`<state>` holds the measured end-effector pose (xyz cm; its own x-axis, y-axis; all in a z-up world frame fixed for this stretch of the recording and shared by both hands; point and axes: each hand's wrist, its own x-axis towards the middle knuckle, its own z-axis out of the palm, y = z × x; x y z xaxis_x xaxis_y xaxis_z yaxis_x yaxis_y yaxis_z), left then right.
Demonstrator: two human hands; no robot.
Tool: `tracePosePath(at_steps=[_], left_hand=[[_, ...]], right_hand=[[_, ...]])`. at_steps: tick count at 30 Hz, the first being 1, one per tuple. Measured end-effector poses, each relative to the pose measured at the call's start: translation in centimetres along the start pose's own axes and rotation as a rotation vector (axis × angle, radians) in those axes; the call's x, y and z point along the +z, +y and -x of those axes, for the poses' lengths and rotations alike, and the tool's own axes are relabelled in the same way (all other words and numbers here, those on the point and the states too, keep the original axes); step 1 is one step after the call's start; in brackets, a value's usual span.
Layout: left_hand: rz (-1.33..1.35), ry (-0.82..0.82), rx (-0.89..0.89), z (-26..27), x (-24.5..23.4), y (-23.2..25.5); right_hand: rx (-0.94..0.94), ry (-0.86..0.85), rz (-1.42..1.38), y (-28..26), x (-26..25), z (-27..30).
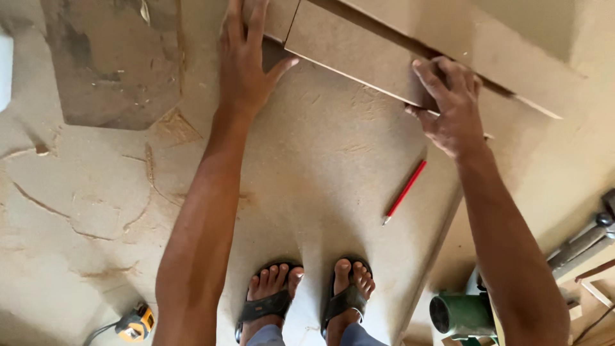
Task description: The person positions wooden panels, marks one with a pencil, and then hammers nails into a small wooden piece while working on the workshop floor.
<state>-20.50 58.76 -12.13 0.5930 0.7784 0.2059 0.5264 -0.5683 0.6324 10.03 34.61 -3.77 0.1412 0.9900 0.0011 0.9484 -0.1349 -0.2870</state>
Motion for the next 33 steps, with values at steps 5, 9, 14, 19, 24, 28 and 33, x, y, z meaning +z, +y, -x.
tracePosePath(at_steps=[5, 9, 14, 19, 24, 28, 33], left_hand=[[-0.050, 0.007, -0.111, -0.1, 0.3, 0.1], [-0.018, 0.042, -0.125, -0.2, 0.7, 0.0], [-0.051, 0.118, -0.119, -0.3, 1.5, -0.5], [-0.021, 0.146, -0.145, 0.1, 2.8, -0.9], [-0.070, 0.082, -0.159, 0.2, 2.9, -0.9], [0.025, 0.044, -0.159, 0.5, 2.0, -1.1], [-0.007, 0.095, 0.085, 0.5, 2.4, -0.7]], right_hand=[[0.036, -0.012, -0.018, -0.2, 0.2, -0.4], [-0.025, 0.063, 0.002, -1.6, 1.8, -2.0], [-0.052, 0.113, 0.043, -2.7, 3.0, -3.2], [-0.061, 0.118, 0.032, -2.3, 3.4, -3.6], [-0.087, 0.099, 0.007, -3.0, 2.3, -3.8], [-0.082, 0.093, 0.016, -2.8, 2.5, -3.8], [-0.050, 0.074, 0.003, -2.3, 3.4, -3.6]])
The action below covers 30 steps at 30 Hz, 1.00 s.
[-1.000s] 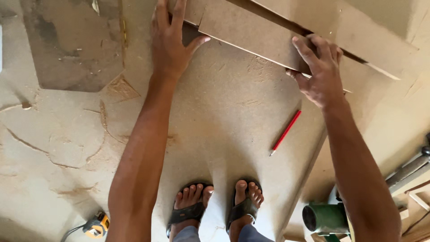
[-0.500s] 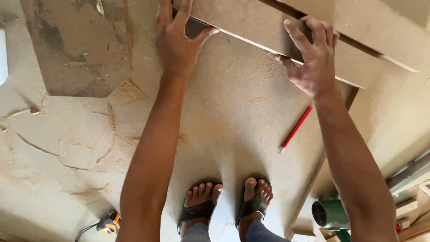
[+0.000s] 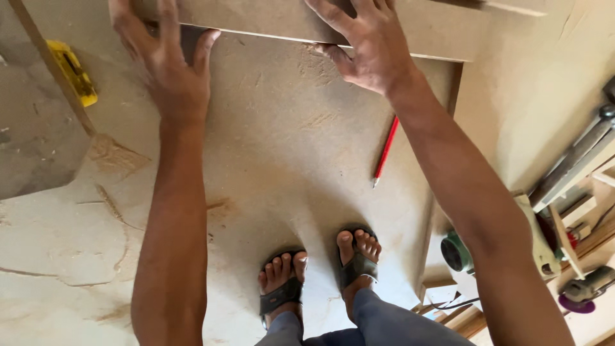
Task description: The person positions wooden panels, marks one with a pencil, and then hammers nails into a small wooden piece while working on the workshop floor.
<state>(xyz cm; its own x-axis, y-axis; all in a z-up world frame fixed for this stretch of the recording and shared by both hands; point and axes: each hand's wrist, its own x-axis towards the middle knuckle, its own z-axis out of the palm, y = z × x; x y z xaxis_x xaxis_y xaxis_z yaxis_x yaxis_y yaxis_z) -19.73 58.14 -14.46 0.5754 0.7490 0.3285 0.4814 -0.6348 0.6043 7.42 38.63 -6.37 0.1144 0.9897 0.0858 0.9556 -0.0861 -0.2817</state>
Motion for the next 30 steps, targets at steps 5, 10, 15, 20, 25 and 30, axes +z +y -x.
tracePosePath(at_steps=[5, 10, 15, 20, 25, 30], left_hand=[[-0.264, -0.147, 0.059, -0.7, 0.4, 0.1], [-0.178, -0.051, 0.107, -0.8, 0.6, -0.2], [-0.094, -0.101, -0.006, -1.1, -0.6, 1.1], [-0.046, -0.114, -0.067, -1.3, -0.9, 1.5], [-0.071, -0.067, -0.017, -1.4, -0.9, 1.8], [-0.035, -0.073, -0.040, -1.5, -1.0, 1.9]], right_hand=[[-0.064, 0.060, 0.010, 1.3, 1.7, 0.4], [-0.108, 0.120, -0.020, 2.3, 3.6, 0.8], [-0.088, 0.089, -0.075, 2.5, 4.0, 1.0], [-0.133, 0.128, -0.078, 2.2, 3.7, 0.9], [-0.106, 0.117, -0.058, 2.0, 3.5, 1.0], [-0.068, 0.054, -0.085, 1.7, 3.3, 0.7]])
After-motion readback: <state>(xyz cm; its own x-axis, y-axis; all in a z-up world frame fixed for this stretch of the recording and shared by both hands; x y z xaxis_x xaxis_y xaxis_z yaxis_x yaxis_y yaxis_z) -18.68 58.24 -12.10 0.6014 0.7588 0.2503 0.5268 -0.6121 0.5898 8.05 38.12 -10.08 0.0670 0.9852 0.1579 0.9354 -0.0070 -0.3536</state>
